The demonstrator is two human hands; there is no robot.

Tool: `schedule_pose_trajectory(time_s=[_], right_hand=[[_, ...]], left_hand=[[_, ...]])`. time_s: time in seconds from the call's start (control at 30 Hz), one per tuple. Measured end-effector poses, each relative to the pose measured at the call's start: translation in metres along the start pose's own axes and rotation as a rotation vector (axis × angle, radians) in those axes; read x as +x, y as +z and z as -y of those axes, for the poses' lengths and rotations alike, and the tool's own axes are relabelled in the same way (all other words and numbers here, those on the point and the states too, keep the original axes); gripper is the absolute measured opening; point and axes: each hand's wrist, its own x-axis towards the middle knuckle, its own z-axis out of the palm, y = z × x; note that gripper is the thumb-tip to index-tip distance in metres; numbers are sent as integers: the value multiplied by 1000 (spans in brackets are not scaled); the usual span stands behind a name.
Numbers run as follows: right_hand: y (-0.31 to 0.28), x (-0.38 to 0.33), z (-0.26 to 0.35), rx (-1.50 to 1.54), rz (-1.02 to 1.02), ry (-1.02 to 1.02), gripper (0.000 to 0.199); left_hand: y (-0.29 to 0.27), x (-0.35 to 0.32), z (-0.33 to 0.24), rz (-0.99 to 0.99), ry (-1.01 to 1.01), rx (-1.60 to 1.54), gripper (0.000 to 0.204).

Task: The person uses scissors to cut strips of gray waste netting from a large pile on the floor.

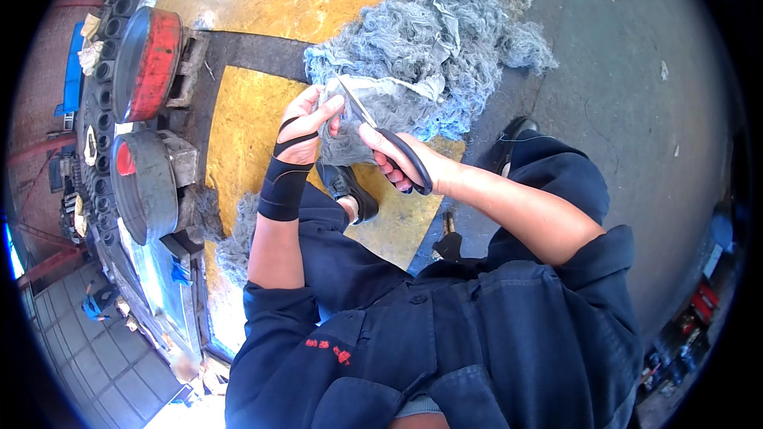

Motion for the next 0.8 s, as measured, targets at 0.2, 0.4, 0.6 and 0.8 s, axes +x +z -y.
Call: schedule_pose_trajectory(time_s=[0.2,0.4,0.6,0.8], right_hand=[[2,-6,4,-69,-69,-11,66],[-8,0,8,-118,-23,-9,66],[-13,0,11,-155,3,15,66],[-12,-6,11,-183,-22,-12,66]], left_hand=[[1,2,2,-16,-26,18,16],[6,0,-6,-46,-88,-29,18],[5,-1,-5,1,-81,54,19],[4,-3,-7,35,-86,76,19]])
